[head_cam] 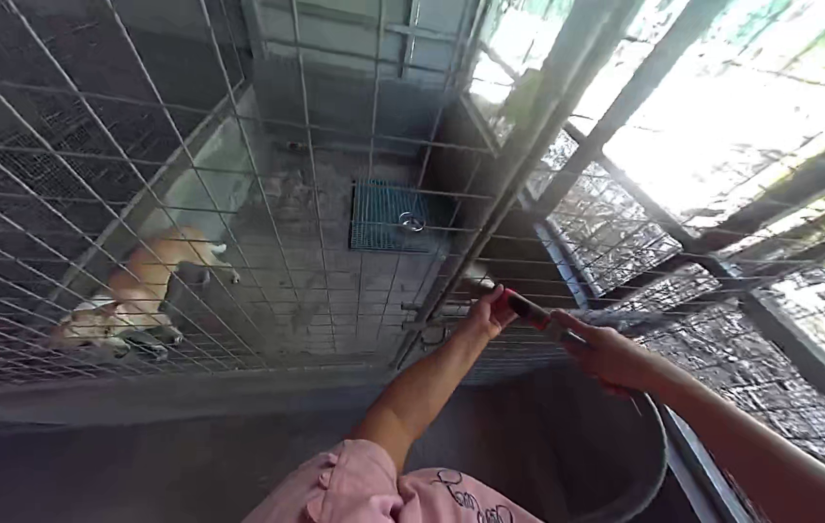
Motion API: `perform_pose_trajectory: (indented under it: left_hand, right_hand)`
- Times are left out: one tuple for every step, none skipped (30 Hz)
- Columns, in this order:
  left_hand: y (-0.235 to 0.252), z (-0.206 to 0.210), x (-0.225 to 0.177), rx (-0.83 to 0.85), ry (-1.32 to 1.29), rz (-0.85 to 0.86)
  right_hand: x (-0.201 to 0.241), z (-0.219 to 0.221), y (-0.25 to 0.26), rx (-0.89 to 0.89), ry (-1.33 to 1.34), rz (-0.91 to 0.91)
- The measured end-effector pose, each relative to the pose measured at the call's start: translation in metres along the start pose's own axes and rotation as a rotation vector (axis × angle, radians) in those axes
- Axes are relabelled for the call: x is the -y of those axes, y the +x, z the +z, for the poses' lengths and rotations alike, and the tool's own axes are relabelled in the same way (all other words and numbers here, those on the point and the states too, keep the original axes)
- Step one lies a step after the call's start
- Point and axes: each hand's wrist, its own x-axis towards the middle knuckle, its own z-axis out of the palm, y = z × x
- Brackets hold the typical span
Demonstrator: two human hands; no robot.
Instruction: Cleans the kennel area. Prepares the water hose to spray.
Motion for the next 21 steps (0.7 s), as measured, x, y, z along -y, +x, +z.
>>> perform_pose_trajectory:
  left_hand:
    - [0.0,0.0,-0.002,-0.032,0.018,-0.005]
    - [0.002,0.0,-0.004,-0.044,0.012,0.004]
    - [0.004,0.002,-0.005,-0.056,0.0,0.019]
    - [0.006,0.003,-0.007,-0.071,-0.017,0.031]
    - [0.008,0.005,-0.008,-0.076,-0.029,0.032]
    - [0.007,0.006,-0.009,-0.08,-0.051,0.022]
    - [0.004,0.006,-0.009,-0.085,-0.073,0.016]
    - [0.002,0.005,-0.009,-0.08,-0.094,0.009]
    - [0.002,0.002,-0.008,-0.063,-0.103,-0.005]
    - [0.001,-0.003,-0.006,-0.024,-0.115,-0.02]
    - [0.001,-0.008,-0.004,0.03,-0.124,-0.023]
    - [0.0,-0.011,-0.003,0.078,-0.135,-0.017]
    - [-0.001,-0.012,-0.002,0.101,-0.158,-0.014]
    - [-0.001,-0.012,-0.003,0.091,-0.182,-0.009]
    - [0.0,-0.012,-0.004,0.06,-0.187,-0.004]
    - [0.002,-0.01,-0.006,0.018,-0.17,-0.003]
    - [0.005,-0.008,-0.008,-0.03,-0.137,-0.005]
    - [0.009,-0.008,-0.009,-0.055,-0.1,0.001]
    - [0.014,-0.007,-0.008,-0.074,-0.08,0.012]
    - [0.017,-0.005,-0.006,-0.098,-0.059,0.028]
    - [0.017,-0.002,-0.004,-0.122,-0.024,0.045]
  right_hand:
    - [0.007,0.004,0.001,-0.006,-0.045,0.009]
    - [0.014,0.008,0.002,-0.01,-0.088,0.017]
    - [0.021,0.01,0.003,-0.018,-0.122,0.021]
    - [0.027,0.012,0.003,-0.028,-0.152,0.017]
    - [0.03,0.012,0.005,-0.038,-0.173,0.006]
    - [0.033,0.012,0.007,-0.043,-0.192,-0.005]
    - [0.036,0.011,0.009,-0.048,-0.203,-0.014]
    - [0.037,0.009,0.01,-0.046,-0.213,-0.013]
    - [0.037,0.006,0.012,-0.043,-0.219,-0.006]
    - [0.037,0.004,0.013,-0.039,-0.22,0.005]
    - [0.036,0.002,0.014,-0.035,-0.22,0.018]
    - [0.034,0.0,0.016,-0.036,-0.219,0.028]
    - [0.033,0.0,0.017,-0.038,-0.215,0.034]
    - [0.032,0.0,0.019,-0.041,-0.21,0.033]
    - [0.031,-0.001,0.023,-0.042,-0.208,0.025]
    - [0.031,-0.001,0.027,-0.042,-0.22,0.01]
    - [0.031,-0.002,0.031,-0.047,-0.24,-0.009]
    - [0.033,-0.001,0.034,-0.052,-0.262,-0.026]
    - [0.034,-0.001,0.036,-0.061,-0.285,-0.044]
    - [0.035,-0.001,0.039,-0.074,-0.303,-0.063]
    - [0.036,-0.002,0.044,-0.09,-0.325,-0.087]
